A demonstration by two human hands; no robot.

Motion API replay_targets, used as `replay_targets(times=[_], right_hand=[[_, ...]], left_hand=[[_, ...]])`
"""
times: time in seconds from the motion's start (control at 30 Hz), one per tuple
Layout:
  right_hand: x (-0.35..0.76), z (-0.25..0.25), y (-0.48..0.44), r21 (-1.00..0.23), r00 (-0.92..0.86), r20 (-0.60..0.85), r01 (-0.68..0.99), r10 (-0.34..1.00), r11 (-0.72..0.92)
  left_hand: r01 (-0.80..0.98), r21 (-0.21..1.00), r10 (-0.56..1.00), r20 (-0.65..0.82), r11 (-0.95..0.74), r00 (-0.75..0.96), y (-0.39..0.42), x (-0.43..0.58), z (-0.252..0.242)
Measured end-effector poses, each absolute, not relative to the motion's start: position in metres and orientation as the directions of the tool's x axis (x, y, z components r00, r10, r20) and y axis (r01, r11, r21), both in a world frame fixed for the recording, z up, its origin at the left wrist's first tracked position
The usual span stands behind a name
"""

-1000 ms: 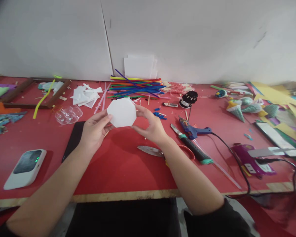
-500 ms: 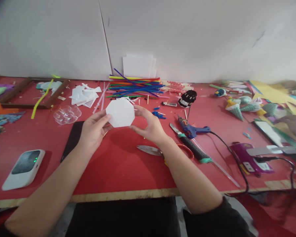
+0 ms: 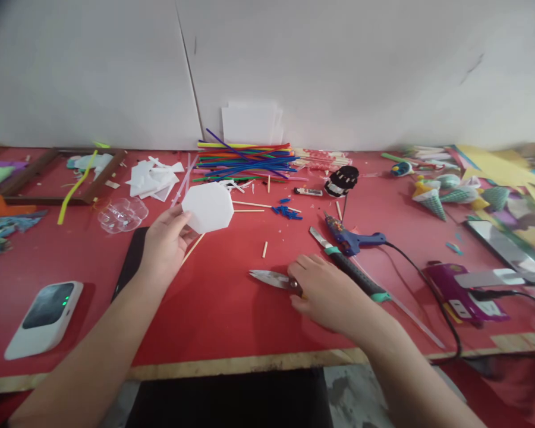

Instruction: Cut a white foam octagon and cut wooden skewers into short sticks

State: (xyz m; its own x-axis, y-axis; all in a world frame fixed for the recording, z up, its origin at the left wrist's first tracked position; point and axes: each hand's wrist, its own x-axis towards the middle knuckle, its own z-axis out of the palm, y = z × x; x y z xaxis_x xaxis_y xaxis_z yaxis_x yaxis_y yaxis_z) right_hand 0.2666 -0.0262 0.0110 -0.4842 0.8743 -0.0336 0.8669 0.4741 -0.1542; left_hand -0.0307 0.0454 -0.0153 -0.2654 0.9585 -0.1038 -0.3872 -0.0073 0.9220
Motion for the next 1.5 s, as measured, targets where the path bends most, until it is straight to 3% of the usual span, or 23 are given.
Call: replay_targets(times=[0.13, 0.37, 0.47, 0.6, 0.77, 0.97, 1.17, 1.33, 1.4, 1.5], right_hand=[[0.268, 0.001, -0.032, -0.146, -0.503, -0.065, 0.859, 0.862, 0.49], [0.265, 0.006, -0.006, -0.465, -0.46, 0.065, 0.771, 0.885, 0.435], [0.252, 0.018, 0.02, -0.519, -0.45, 0.166, 0.716, 0.877, 0.466], [0.231, 0.038, 0.069, -0.432, -0.396, 0.229, 0.778, 0.889, 0.457], [0.198, 0.029, 0.126, -0.176, -0.406, 0.16, 0.885, 0.9, 0.43], [0.175, -0.011, 0.148, -0.157, -0.489, 0.13, 0.849, 0.862, 0.505], [0.194, -0.011, 0.121, -0.17, -0.513, 0.273, 0.807, 0.814, 0.566], [0.265, 0.008, 0.057, -0.158, -0.282, 0.453, 0.908, 0.846, 0.387], [0.298, 0.012, 0.029, -0.128, -0.178, 0.427, 0.959, 0.886, 0.255], [0.335, 0.005, -0.01, -0.067, -0.06, 0.36, 0.994, 0.931, 0.09]], left_hand=[[-0.427, 0.903, 0.933, -0.107, -0.054, -0.344, 0.047, -0.037, -0.014], [-0.567, 0.819, 0.875, -0.208, -0.09, -0.438, 0.05, -0.044, -0.009], [-0.588, 0.804, 0.879, -0.215, -0.089, -0.426, 0.049, -0.042, -0.008], [-0.575, 0.809, 0.891, -0.169, -0.119, -0.421, 0.047, -0.036, -0.006], [-0.489, 0.84, 0.892, -0.016, -0.232, -0.451, 0.046, -0.029, -0.007], [-0.413, 0.887, 0.909, 0.017, -0.206, -0.416, 0.045, -0.027, -0.016], [-0.302, 0.944, 0.948, 0.03, -0.131, -0.317, 0.038, -0.025, -0.018], [0.006, 1.0, 0.993, 0.024, -0.025, 0.113, 0.006, -0.026, -0.014], [0.153, 0.988, 0.979, -0.035, 0.004, 0.199, -0.015, -0.026, -0.016], [0.365, 0.931, 0.981, -0.093, 0.026, 0.168, -0.044, -0.026, -0.02]])
